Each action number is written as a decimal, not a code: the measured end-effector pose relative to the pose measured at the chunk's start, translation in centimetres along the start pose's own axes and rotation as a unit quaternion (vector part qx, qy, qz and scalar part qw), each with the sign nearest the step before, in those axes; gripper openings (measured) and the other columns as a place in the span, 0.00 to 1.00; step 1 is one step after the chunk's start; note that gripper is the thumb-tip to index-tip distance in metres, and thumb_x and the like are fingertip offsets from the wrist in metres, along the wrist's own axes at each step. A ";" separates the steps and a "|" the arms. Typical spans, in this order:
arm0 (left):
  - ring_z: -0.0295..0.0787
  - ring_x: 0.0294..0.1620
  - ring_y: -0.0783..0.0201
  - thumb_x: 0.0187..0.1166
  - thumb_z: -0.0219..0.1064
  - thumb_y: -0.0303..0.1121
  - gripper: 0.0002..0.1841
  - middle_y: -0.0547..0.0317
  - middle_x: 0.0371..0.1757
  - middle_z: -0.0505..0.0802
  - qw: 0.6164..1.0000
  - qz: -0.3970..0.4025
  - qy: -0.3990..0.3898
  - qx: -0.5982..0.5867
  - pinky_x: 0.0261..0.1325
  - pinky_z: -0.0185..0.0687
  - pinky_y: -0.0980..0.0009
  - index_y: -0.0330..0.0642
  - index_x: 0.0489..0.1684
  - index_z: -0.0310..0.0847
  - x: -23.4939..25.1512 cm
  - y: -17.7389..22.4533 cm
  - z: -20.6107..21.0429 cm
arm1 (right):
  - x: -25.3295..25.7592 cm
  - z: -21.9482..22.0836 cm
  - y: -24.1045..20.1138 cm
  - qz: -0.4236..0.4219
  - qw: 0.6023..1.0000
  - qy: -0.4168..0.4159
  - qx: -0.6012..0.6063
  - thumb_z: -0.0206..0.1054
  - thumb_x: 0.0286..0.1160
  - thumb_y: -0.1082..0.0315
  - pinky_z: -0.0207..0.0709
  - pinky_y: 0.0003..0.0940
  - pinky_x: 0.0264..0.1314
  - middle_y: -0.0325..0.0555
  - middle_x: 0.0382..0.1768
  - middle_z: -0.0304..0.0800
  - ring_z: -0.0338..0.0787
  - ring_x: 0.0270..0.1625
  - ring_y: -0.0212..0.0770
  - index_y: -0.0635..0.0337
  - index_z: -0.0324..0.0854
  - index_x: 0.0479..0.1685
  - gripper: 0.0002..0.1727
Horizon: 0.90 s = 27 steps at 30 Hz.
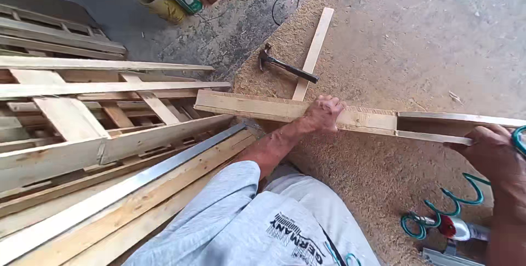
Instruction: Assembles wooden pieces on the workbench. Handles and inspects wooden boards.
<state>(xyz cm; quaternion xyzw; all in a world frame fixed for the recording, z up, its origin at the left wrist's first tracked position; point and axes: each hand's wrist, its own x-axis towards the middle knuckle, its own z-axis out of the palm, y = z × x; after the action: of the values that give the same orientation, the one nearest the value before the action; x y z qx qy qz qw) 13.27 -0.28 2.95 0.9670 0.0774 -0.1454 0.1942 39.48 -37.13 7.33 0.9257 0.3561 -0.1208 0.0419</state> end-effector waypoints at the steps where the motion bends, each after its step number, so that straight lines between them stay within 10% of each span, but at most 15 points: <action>1: 0.83 0.69 0.46 0.52 0.79 0.58 0.48 0.49 0.68 0.88 1.000 0.005 -0.003 0.002 0.69 0.76 0.44 0.52 0.81 0.74 0.2 -0.2 -0.1 | 0.3 -0.1 -0.1 0.009 1.000 -0.011 -0.003 0.89 0.54 0.53 0.71 0.77 0.68 0.70 0.55 0.87 0.84 0.64 0.73 0.65 0.85 0.42 0.27; 9: 0.66 0.89 0.49 0.62 0.74 0.71 0.48 0.53 0.83 0.80 0.990 -0.020 0.138 -0.036 0.91 0.55 0.43 0.56 0.84 0.73 -10.6 -6.5 -0.7 | -4.6 -0.4 -10.3 0.032 0.996 0.017 0.076 0.80 0.68 0.55 0.55 0.79 0.83 0.79 0.81 0.67 0.65 0.84 0.80 0.68 0.72 0.79 0.41; 14: 0.60 0.89 0.31 0.53 0.76 0.74 0.59 0.35 0.85 0.73 0.984 -0.124 0.110 0.062 0.88 0.46 0.26 0.46 0.87 0.66 -21.8 -23.2 -2.7 | -3.9 -2.1 -27.5 -0.082 0.973 0.060 0.209 0.65 0.83 0.47 0.81 0.64 0.67 0.56 0.68 0.88 0.88 0.68 0.59 0.58 0.86 0.65 0.26; 19: 0.88 0.66 0.41 0.53 0.80 0.59 0.46 0.42 0.65 0.91 0.992 -0.043 0.100 0.056 0.73 0.77 0.39 0.42 0.75 0.77 -21.3 -30.5 -3.4 | 7.4 -1.7 -39.6 -0.056 0.979 -0.053 0.189 0.66 0.82 0.49 0.77 0.71 0.68 0.64 0.68 0.85 0.86 0.69 0.66 0.59 0.83 0.69 0.27; 23: 0.87 0.69 0.45 0.55 0.82 0.49 0.40 0.46 0.67 0.91 0.992 -0.014 0.122 0.008 0.75 0.75 0.42 0.46 0.74 0.81 -18.0 -33.5 -4.8 | 14.2 -1.6 -46.6 -0.042 0.978 -0.178 0.095 0.67 0.82 0.51 0.70 0.84 0.63 0.75 0.67 0.82 0.81 0.69 0.80 0.63 0.80 0.72 0.28; 27: 0.88 0.65 0.48 0.58 0.79 0.45 0.36 0.48 0.66 0.91 0.991 0.031 0.132 0.000 0.72 0.77 0.46 0.45 0.73 0.81 -14.8 -35.3 -6.4 | 15.4 -2.7 -50.1 0.021 0.980 -0.179 0.087 0.58 0.87 0.48 0.71 0.78 0.67 0.67 0.64 0.87 0.84 0.69 0.72 0.59 0.82 0.71 0.27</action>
<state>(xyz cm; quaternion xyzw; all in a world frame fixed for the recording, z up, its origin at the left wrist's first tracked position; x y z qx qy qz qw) -6.35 33.12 0.76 0.9797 0.0721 -0.0106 0.1867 17.50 10.55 6.49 0.8964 0.3112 -0.3144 0.0267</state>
